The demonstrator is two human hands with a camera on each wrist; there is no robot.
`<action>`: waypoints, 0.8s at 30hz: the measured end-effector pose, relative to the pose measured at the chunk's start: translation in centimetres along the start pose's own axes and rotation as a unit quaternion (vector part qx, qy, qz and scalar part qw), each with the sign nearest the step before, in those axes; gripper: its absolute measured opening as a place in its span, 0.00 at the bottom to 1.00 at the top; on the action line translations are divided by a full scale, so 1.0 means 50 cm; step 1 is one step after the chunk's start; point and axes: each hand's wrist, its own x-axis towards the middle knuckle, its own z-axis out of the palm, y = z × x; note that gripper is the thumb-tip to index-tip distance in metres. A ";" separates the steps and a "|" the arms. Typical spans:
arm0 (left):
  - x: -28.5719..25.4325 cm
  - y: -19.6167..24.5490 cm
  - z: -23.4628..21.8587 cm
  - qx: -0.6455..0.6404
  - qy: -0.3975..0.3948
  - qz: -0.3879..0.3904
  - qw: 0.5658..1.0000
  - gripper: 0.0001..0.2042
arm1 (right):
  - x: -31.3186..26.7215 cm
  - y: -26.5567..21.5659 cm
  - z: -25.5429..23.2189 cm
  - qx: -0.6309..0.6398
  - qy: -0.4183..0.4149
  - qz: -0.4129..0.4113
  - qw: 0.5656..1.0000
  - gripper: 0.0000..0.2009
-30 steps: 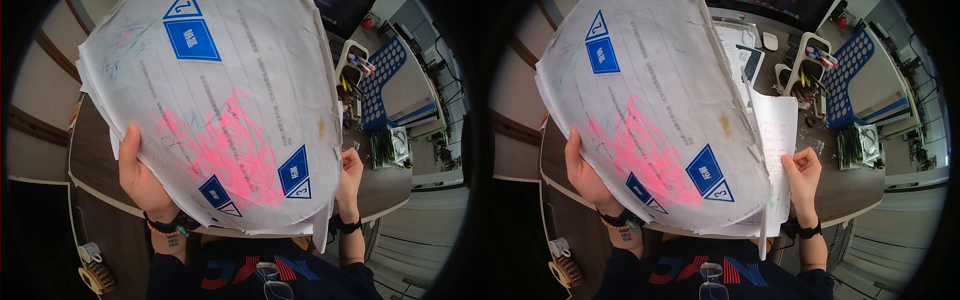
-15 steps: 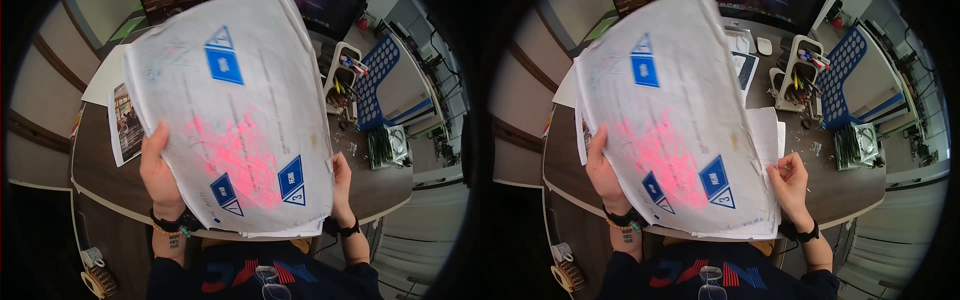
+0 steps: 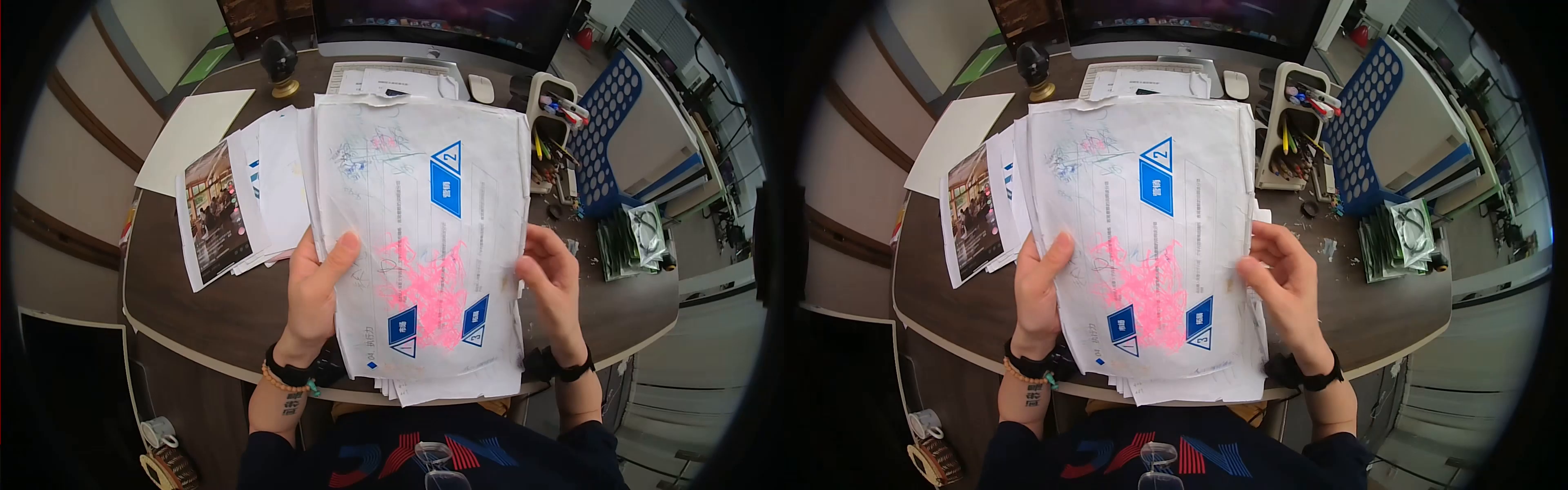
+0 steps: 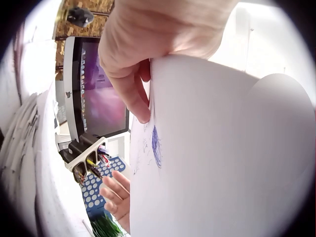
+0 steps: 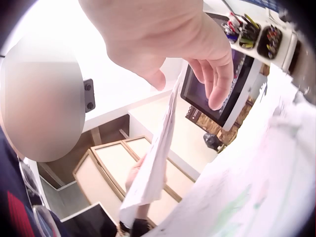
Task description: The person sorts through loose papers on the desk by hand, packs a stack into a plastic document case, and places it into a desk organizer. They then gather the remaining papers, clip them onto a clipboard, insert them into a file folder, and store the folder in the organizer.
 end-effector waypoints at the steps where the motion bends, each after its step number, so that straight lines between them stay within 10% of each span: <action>1: 0.001 -0.007 0.001 -0.011 -0.015 -0.008 1.000 0.18 | 0.002 0.006 0.006 0.001 0.004 -0.001 1.000 0.15; 24: 0.003 -0.059 -0.028 0.152 0.018 -0.049 0.987 0.17 | 0.027 0.091 -0.045 0.076 0.107 0.040 0.991 0.05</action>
